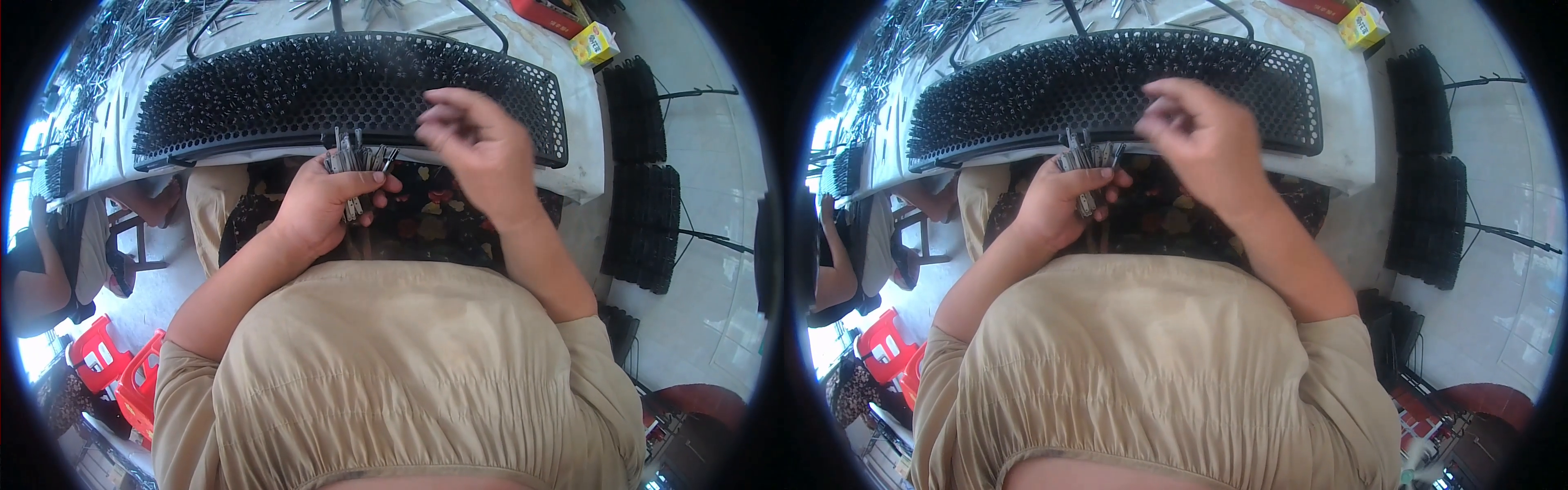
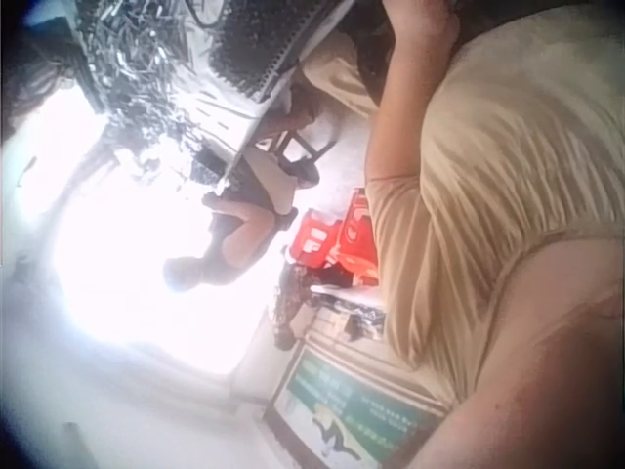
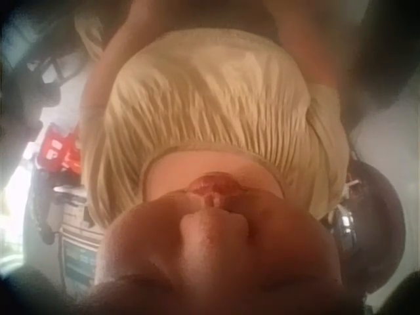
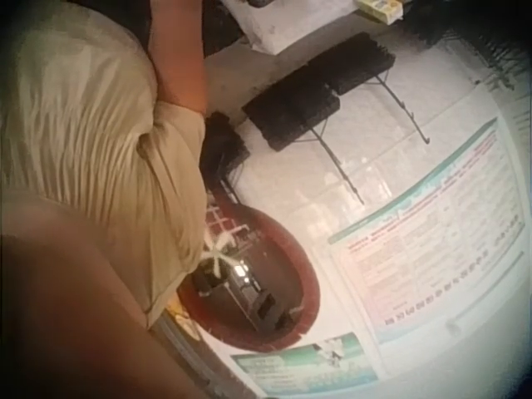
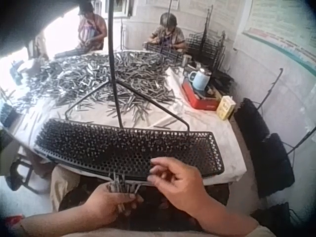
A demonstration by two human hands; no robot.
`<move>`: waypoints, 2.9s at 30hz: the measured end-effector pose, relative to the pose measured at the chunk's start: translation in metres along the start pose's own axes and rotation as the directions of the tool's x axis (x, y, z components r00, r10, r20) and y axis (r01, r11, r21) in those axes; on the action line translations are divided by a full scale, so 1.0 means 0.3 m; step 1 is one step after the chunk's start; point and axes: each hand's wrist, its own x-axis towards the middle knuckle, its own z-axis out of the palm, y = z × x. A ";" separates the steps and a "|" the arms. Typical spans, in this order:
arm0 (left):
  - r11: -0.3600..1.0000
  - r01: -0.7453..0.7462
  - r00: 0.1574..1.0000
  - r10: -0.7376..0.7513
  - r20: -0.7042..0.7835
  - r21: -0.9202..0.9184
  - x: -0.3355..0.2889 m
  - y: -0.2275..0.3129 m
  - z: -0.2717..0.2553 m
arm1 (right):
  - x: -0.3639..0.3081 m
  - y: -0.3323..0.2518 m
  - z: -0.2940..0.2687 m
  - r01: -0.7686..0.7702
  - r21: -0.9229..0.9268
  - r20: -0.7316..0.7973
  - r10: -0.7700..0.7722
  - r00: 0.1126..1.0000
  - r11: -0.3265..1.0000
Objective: The person inserts metal pieces one by one into the holes of a perforated plate by hand while holding a bundle in the other hand. The person then gathers more metal pieces from a pile on the table and inserts them into the plate.
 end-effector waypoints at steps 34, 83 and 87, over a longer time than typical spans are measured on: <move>0.995 0.048 0.999 -0.047 -0.021 0.087 0.010 -0.005 0.017 | 0.083 0.186 -0.232 0.110 0.006 -0.365 -0.100 0.925 0.994; 0.987 0.059 0.998 -0.057 -0.017 0.146 -0.004 -0.021 0.014 | 0.087 0.155 -0.229 0.256 -0.394 -0.178 -0.347 0.921 0.883; 0.989 0.051 0.999 -0.052 -0.002 0.139 0.005 -0.026 0.000 | 0.086 0.139 -0.218 0.291 -0.424 -0.128 -0.375 0.918 0.857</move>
